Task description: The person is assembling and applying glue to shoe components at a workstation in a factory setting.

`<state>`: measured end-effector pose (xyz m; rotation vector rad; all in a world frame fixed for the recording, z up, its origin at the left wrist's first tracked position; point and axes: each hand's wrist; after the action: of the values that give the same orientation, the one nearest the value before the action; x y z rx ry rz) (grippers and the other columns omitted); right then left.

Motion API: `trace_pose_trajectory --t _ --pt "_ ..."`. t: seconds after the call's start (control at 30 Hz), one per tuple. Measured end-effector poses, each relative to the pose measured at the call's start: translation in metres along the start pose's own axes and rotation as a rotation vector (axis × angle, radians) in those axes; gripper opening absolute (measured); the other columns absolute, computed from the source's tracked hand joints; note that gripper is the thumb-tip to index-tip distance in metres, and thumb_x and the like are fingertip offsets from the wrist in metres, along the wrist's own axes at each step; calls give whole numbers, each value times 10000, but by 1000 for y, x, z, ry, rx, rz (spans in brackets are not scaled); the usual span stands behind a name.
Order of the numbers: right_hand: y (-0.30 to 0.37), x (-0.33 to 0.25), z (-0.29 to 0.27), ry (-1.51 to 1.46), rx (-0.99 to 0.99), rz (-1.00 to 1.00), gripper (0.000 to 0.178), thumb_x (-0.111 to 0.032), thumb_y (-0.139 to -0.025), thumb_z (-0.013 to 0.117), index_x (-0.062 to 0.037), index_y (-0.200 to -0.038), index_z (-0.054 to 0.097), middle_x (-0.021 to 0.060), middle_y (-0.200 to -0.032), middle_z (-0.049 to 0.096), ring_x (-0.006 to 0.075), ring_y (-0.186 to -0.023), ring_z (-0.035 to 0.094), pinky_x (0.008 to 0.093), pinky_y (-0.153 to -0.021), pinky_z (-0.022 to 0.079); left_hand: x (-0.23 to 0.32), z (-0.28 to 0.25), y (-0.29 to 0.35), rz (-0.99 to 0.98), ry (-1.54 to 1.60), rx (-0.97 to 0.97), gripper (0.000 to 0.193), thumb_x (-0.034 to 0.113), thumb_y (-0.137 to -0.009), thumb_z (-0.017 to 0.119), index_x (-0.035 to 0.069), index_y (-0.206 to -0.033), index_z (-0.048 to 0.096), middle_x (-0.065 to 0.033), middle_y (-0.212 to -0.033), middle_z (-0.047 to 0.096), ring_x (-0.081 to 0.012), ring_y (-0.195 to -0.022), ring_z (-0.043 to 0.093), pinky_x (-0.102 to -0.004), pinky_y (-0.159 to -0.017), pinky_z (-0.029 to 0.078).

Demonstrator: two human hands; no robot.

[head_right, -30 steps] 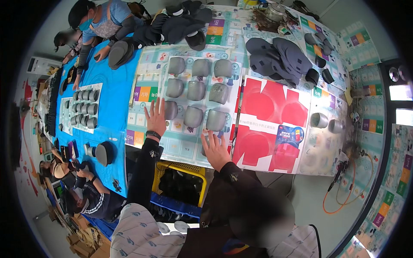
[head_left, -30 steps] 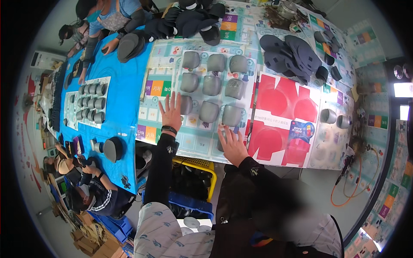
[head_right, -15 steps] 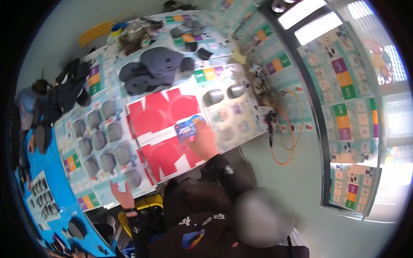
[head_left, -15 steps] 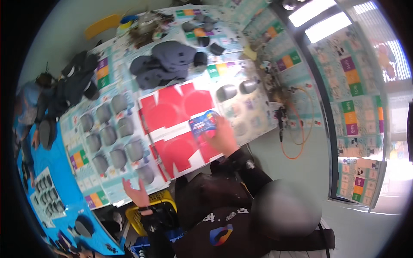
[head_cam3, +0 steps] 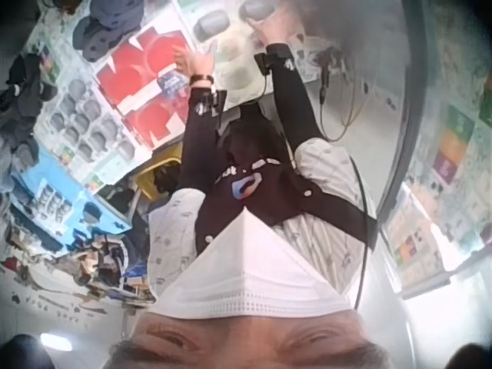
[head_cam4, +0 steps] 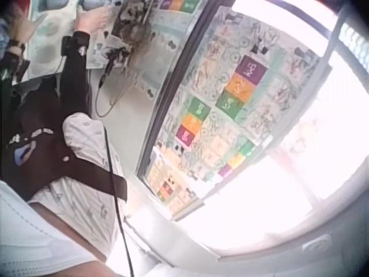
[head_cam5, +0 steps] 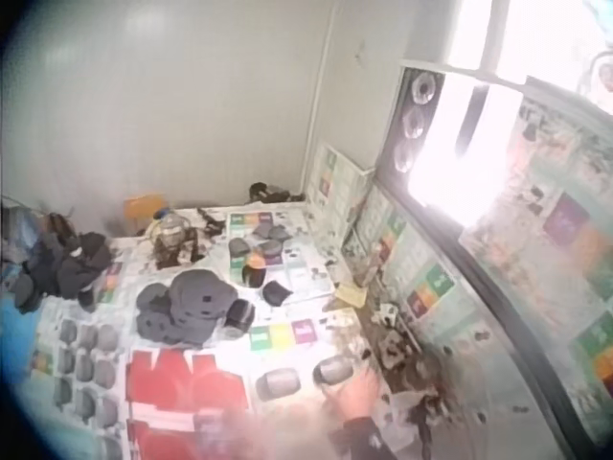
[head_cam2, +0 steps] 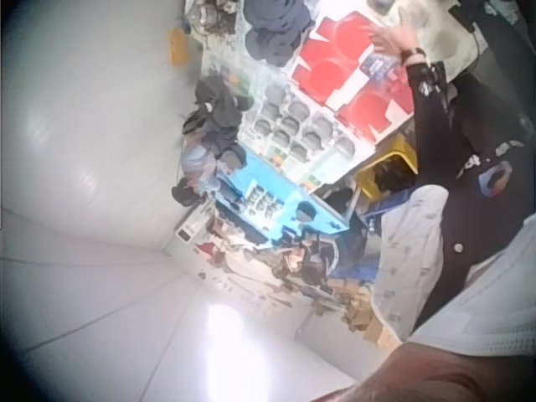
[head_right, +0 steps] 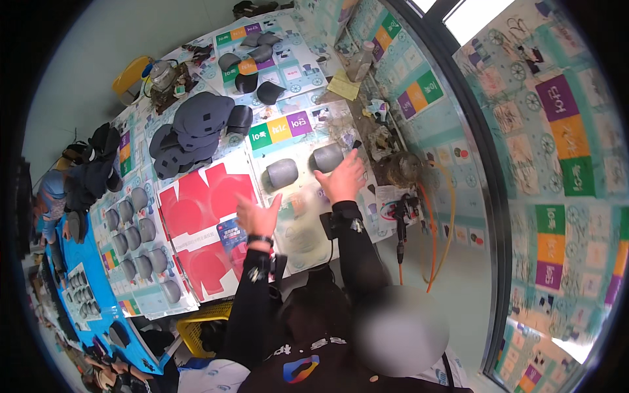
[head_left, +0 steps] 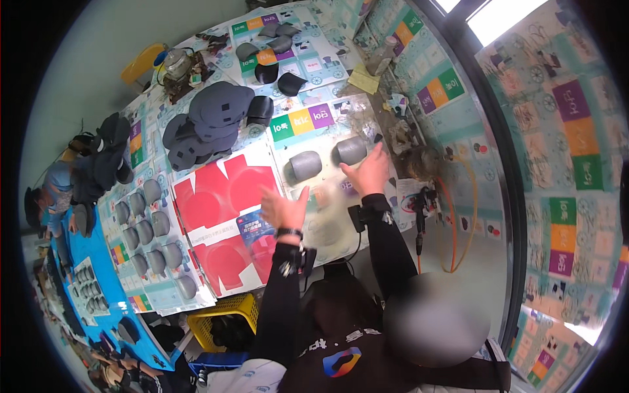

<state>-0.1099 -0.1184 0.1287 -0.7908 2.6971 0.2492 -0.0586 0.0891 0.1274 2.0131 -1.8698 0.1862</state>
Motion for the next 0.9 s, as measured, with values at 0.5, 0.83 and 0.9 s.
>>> trace_pose_trajectory --t 0.5,0.83,0.9 --pt "-54 -13 31 22 -119 141 1266 -404 -659 891 41 -1576 139 220 -1262 526 364 -1174 542 543 -1060 412 118 63 -43 -123 -287 -106 1341 618 -644 820 -64 -1579 142 -236 -1339 524 -362 -1277 518 -717 -1163 195" --pt "61 -41 -47 -272 270 -285 1209 -283 -641 892 19 -1578 190 236 -1321 484 430 -1227 476 533 -1086 356 -37 -83 5 547 241 290 1205 320 -688 886 -32 -1572 147 -222 -1485 428 -406 -1426 360 -658 -1196 167" --pt "109 -75 -52 -284 188 -341 1200 -274 -645 893 11 -1579 195 245 -1330 489 435 -1247 467 520 -1100 348 -109 -130 16 516 243 329 1192 303 -682 894 -32 -1567 168 -223 -1489 425 -404 -1428 359 -652 -1202 150"
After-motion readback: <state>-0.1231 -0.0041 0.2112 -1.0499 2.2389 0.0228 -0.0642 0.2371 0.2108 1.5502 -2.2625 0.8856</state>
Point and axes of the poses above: each hand's wrist, its own y-axis away from the middle knuckle, its own z-axis out of the palm, x = y × z
